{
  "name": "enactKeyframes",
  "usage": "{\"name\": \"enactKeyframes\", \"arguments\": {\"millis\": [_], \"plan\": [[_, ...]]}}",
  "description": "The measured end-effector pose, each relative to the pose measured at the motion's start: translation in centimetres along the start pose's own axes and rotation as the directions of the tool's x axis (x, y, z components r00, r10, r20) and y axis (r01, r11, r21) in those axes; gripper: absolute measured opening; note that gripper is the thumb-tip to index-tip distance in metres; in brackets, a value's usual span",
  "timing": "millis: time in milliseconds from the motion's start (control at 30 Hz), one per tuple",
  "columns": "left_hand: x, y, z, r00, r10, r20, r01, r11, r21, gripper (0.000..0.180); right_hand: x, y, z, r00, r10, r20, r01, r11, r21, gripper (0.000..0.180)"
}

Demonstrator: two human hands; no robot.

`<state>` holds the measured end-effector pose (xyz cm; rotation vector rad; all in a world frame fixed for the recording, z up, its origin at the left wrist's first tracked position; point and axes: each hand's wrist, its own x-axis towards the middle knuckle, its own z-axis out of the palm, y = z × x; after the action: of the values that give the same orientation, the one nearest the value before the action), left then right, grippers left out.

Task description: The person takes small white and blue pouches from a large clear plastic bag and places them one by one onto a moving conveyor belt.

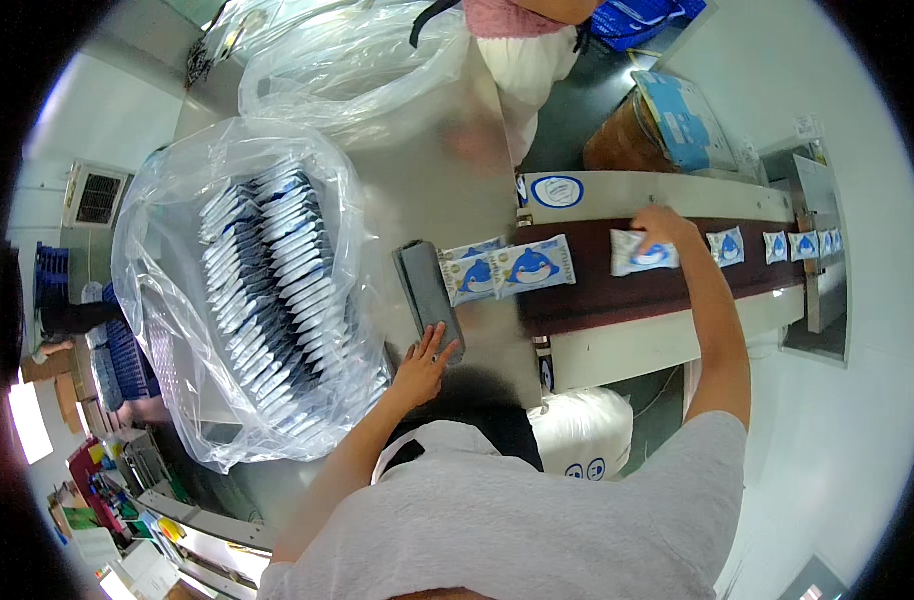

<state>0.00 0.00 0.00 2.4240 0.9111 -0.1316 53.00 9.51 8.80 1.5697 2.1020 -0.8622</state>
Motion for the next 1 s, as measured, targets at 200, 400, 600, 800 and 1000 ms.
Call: {"name": "enactKeyframes", "arguments": {"millis": [200, 400, 600, 800, 1000], "plan": [[-0.1, -0.8, -0.9, 0.998, -0.004, 0.059, 0.002, 0.999, 0.032, 0.081, 12.3, -14.3, -2.1, 0.848, -0.525, -0.072, 0.519, 0.794, 0.317, 0.057], [0.0, 0.0, 0.0, 1.0, -0.003, 0.012, 0.002, 0.998, 0.065, 0.084, 16.9, -19.6, 3.9, 0.973, -0.218, 0.078, 0.199, 0.959, 0.202, 0.105], [-0.8, 0.1, -0.3, 1.0, -0.018, -0.017, 0.02, 0.993, 0.112, 0.089, 7.2, -28.2, 10.8, 0.92, 0.02, -0.39, -0.082, 0.986, -0.143, 0.096], [-0.9, -0.5, -2.7, 0.997, -0.026, 0.076, 0.02, 0.996, 0.085, 0.08, 5.9, -29.3, 11.6, 0.914, 0.103, -0.394, -0.074, 0.993, 0.089, 0.088], [-6.7, -1.0, -12.4, 0.943, -0.086, -0.322, 0.008, 0.972, -0.235, 0.076, 3.0, -33.5, 3.5, 0.861, 0.377, -0.341, -0.175, 0.85, 0.497, 0.079]]}}
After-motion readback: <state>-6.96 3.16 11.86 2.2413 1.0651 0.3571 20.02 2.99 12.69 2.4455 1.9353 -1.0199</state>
